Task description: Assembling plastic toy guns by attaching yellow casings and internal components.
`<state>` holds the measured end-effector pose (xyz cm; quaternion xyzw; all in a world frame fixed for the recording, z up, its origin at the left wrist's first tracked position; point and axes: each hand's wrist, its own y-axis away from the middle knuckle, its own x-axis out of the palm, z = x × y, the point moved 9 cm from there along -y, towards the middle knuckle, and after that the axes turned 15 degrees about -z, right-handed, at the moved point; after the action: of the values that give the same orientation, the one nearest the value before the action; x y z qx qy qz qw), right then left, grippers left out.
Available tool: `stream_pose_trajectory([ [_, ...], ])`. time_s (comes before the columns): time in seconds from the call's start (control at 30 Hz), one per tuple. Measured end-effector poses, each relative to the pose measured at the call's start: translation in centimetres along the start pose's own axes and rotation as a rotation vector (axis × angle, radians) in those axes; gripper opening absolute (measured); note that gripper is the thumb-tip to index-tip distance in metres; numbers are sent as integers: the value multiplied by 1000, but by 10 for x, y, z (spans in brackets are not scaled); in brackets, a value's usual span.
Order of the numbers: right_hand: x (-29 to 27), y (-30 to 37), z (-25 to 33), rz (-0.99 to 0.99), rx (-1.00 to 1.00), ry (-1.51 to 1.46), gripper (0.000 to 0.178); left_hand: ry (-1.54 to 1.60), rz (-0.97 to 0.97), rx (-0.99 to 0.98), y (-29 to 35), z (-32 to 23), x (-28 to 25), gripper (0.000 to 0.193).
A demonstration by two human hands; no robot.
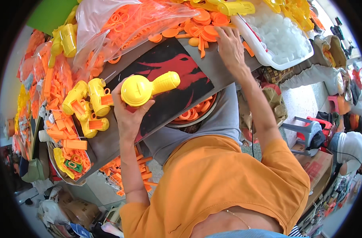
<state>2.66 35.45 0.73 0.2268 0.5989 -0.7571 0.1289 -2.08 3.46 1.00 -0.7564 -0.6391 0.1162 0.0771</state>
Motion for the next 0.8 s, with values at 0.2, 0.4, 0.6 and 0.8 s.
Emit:
stream_pose_trajectory([
  [0.2, 34, 3, -21, 144, -147, -11, 19, -38, 68, 34, 4, 12, 4, 80],
  [0.4, 41, -4, -36, 144, 305, -484, 28, -210, 65, 178, -1, 7, 3, 63],
  [0.6, 10, -2, 72, 609, 838, -1234, 33, -116, 84, 231, -4, 3, 30, 60],
  [0.8, 5, 12, 134, 632, 301, -963, 33, -195, 112, 298, -2, -1, 47, 67],
])
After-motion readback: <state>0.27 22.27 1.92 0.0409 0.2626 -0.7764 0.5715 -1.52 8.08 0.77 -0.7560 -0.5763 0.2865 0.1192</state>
